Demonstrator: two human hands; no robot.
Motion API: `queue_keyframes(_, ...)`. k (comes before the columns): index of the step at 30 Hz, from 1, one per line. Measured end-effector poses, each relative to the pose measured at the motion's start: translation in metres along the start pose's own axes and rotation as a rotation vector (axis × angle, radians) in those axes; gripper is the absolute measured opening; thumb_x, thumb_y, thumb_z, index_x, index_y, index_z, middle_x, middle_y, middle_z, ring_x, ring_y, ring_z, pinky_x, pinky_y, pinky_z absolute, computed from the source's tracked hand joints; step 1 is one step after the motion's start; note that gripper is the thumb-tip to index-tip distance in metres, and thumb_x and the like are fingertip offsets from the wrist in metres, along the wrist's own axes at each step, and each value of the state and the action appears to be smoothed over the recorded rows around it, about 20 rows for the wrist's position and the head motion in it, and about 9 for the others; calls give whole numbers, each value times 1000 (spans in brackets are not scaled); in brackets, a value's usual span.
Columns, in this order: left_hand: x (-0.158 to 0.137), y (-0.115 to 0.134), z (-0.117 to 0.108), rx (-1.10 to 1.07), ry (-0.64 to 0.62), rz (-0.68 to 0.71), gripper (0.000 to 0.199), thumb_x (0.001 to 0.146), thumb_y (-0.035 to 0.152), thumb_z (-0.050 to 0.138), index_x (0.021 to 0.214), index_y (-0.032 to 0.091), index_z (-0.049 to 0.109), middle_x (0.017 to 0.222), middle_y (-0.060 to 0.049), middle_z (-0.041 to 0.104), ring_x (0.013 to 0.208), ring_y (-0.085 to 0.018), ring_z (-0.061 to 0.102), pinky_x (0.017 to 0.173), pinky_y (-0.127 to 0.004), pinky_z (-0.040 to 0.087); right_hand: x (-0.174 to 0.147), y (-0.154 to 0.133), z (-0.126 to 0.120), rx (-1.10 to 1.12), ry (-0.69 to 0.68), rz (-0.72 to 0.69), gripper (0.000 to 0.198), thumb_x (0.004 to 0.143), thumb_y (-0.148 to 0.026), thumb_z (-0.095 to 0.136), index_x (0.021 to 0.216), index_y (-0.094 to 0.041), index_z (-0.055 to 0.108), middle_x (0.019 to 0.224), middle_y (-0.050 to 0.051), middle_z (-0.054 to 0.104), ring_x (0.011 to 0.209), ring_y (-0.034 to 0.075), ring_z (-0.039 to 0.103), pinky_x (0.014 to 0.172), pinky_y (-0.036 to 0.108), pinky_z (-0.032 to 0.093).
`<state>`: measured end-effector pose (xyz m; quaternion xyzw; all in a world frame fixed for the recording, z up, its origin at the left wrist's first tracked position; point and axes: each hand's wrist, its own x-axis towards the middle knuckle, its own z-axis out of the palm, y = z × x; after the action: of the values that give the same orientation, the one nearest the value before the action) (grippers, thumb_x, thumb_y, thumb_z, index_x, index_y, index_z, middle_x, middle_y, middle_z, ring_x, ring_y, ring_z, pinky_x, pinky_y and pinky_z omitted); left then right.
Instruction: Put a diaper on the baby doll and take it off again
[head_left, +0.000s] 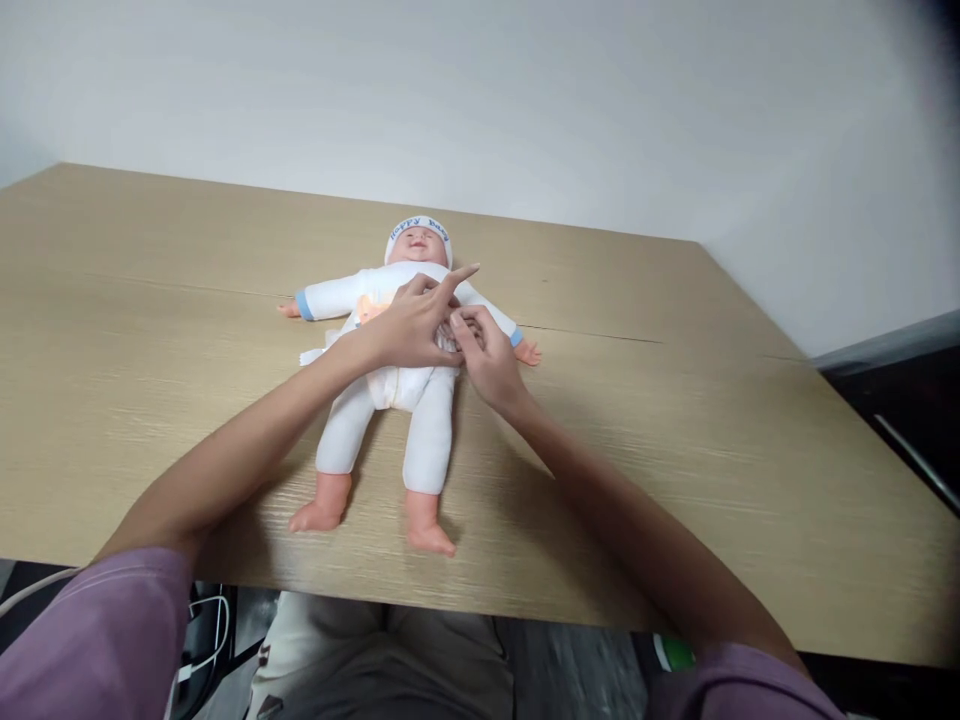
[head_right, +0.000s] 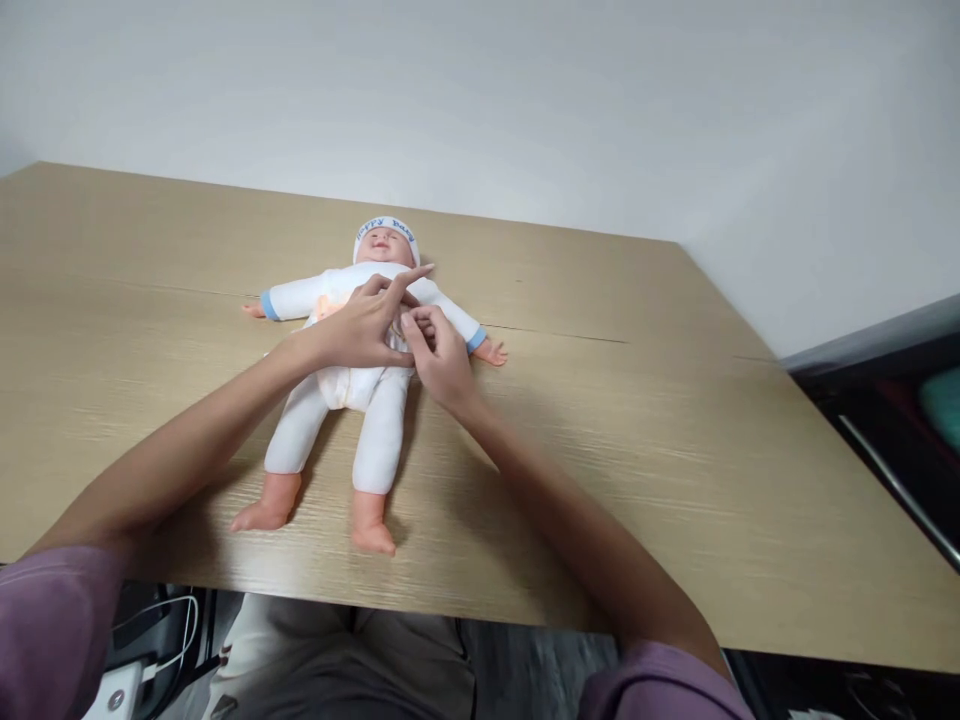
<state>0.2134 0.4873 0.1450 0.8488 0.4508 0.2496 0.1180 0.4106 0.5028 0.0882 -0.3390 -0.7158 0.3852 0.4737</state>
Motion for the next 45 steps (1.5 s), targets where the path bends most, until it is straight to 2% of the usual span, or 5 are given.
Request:
queue_keyframes(8,5,-24,-22,-476,-33,158,117,79,60,102,177,32,45,161,-19,66,149,-44,65,117,-57,57,-35,8,-13,-418,-193,-461,69,124,-59,31,185,-29,44,186,13,52,173,38,49,143,66,41)
queue_keyframes(16,-50,-55,-38,-471,520,-136,43,112,61,72,127,20,73,139,-11,78,126,-25,72,123,-46,53,-36,12,-17,-568,-221,-483,72,125,-59,26,192,-33,28,191,10,45,174,39,47,142,66,41)
queue_keyframes(28,-100,-97,-14,-792,209,-420,63,90,77,89,93,19,65,86,-3,61,78,-17,55,70,-31,38,-37,15,-17,-543,-175,-491,70,125,-56,24,187,-29,41,185,15,53,169,41,54,140,69,45)
queue_keyframes(34,-104,-109,-11,-938,384,-455,53,94,65,92,106,24,61,79,1,60,62,-14,48,58,-29,31,-38,19,-19,-528,-180,-512,69,126,-58,24,188,-32,41,186,13,53,169,40,54,139,70,45)
queue_keyframes(45,-128,-98,-28,95,427,-427,29,110,51,64,106,22,63,104,-15,75,101,-33,67,105,-50,51,-9,-37,-9,-458,-228,-567,66,126,-60,26,178,-32,55,177,10,64,169,36,55,141,65,42)
